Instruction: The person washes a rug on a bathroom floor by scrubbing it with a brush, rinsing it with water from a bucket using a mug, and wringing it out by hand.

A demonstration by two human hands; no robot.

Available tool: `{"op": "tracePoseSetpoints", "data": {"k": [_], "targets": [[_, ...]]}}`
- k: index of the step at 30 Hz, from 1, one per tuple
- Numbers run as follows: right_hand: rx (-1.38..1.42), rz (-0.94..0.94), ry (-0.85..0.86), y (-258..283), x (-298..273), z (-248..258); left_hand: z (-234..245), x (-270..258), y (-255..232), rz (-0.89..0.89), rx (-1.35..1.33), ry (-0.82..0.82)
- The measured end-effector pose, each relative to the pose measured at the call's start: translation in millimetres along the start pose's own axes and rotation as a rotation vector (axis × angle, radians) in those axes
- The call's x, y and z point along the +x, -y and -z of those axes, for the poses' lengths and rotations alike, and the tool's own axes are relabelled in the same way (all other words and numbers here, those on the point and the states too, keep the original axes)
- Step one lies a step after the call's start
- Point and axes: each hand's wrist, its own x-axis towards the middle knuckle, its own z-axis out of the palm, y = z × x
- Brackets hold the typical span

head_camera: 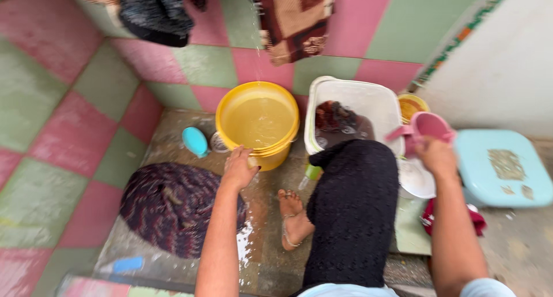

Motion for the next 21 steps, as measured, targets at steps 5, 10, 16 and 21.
{"op": "tracePoseSetpoints", "data": {"k": [5, 10, 16, 21], "targets": [[-0.14, 0.451, -0.584, 66, 15, 90, 11, -14, 35, 0.011, 0.007, -0.036], [0.055, 1.02, -0.347, 261, 7, 146, -11, -39, 84, 0.118, -0.1, -0.131], [-0.156, 1.405, 0.047, 445, 31, 37, -55, -90, 148, 0.308, -0.151, -0.013], [-0.588, 1.546, 0.233, 490, 48, -103, -89, -123, 185, 0.471, -0.07, 0.102]]}}
